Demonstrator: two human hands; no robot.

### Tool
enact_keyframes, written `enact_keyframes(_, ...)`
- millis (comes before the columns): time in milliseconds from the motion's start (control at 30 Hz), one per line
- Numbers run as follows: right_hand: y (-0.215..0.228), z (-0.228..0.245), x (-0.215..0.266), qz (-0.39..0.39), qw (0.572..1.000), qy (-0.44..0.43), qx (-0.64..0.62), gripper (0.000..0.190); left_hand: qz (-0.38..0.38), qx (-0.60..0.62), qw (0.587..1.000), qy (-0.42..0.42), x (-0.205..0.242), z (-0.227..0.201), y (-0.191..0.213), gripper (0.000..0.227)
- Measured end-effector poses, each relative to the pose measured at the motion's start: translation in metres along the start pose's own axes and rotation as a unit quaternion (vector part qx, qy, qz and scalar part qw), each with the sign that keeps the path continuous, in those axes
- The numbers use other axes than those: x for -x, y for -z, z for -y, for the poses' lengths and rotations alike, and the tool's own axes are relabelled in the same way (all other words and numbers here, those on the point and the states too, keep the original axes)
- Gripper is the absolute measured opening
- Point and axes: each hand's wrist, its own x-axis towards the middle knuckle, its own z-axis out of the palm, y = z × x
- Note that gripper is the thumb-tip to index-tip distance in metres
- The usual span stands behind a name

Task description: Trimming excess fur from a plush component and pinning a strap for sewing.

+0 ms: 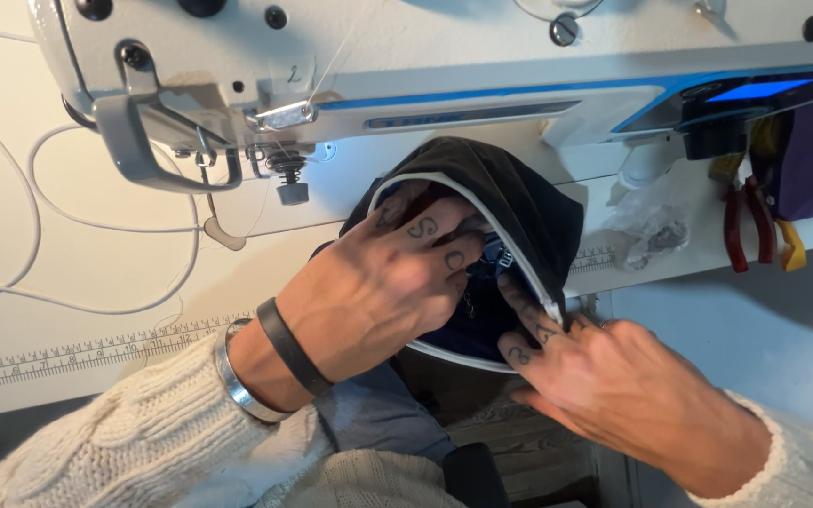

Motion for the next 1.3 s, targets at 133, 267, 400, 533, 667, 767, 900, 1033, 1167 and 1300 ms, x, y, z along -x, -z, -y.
enact_keyframes(133, 0.003, -0.012, 0.006, 0.036, 0.999, -0.015, -0.030, 0.057, -0.004, 0.015, 1.000, 0.005, -0.002, 0.002, 0.002, 0.002)
enact_keyframes(267, 0.010, -0.018, 0.002, 0.067, 0.996, -0.027, -0.054, 0.060, -0.011, 0.022, 1.000, 0.010, -0.005, 0.002, 0.007, 0.006)
enact_keyframes(400, 0.018, -0.020, -0.004, 0.088, 0.993, -0.036, -0.070, 0.062, -0.016, 0.028, 0.999, 0.014, -0.006, -0.002, 0.009, 0.009)
enact_keyframes(533, 0.022, -0.020, -0.002, 0.124, 0.986, -0.053, -0.099, 0.065, -0.021, 0.043, 0.999, 0.017, -0.009, -0.008, 0.009, 0.014)
enact_keyframes(667, 0.019, -0.020, 0.002, 0.106, 0.986, -0.030, -0.129, 0.065, -0.055, 0.022, 0.998, -0.006, 0.002, -0.007, 0.003, 0.012)
enact_keyframes(767, 0.017, -0.015, 0.004, 0.081, 0.988, -0.020, -0.131, 0.068, -0.049, 0.070, 0.996, -0.009, 0.002, -0.008, 0.003, 0.011)
enact_keyframes(900, 0.020, -0.013, 0.001, 0.081, 0.986, -0.029, -0.143, 0.064, -0.005, 0.072, 0.997, -0.004, -0.006, -0.011, 0.010, 0.010)
enact_keyframes(1033, 0.027, -0.015, 0.000, 0.059, 0.992, -0.029, -0.111, 0.056, -0.015, -0.011, 1.000, -0.005, 0.006, -0.009, -0.008, 0.006)
enact_keyframes(1167, 0.032, -0.016, -0.018, -0.016, 0.993, -0.032, -0.108, 0.067, -0.036, -0.031, 0.999, -0.026, 0.010, -0.007, -0.010, 0.017)
enact_keyframes(1300, 0.014, -0.010, -0.033, -0.006, 0.998, -0.040, -0.042, 0.063, -0.061, -0.083, 0.995, -0.012, 0.012, -0.007, -0.006, 0.014)
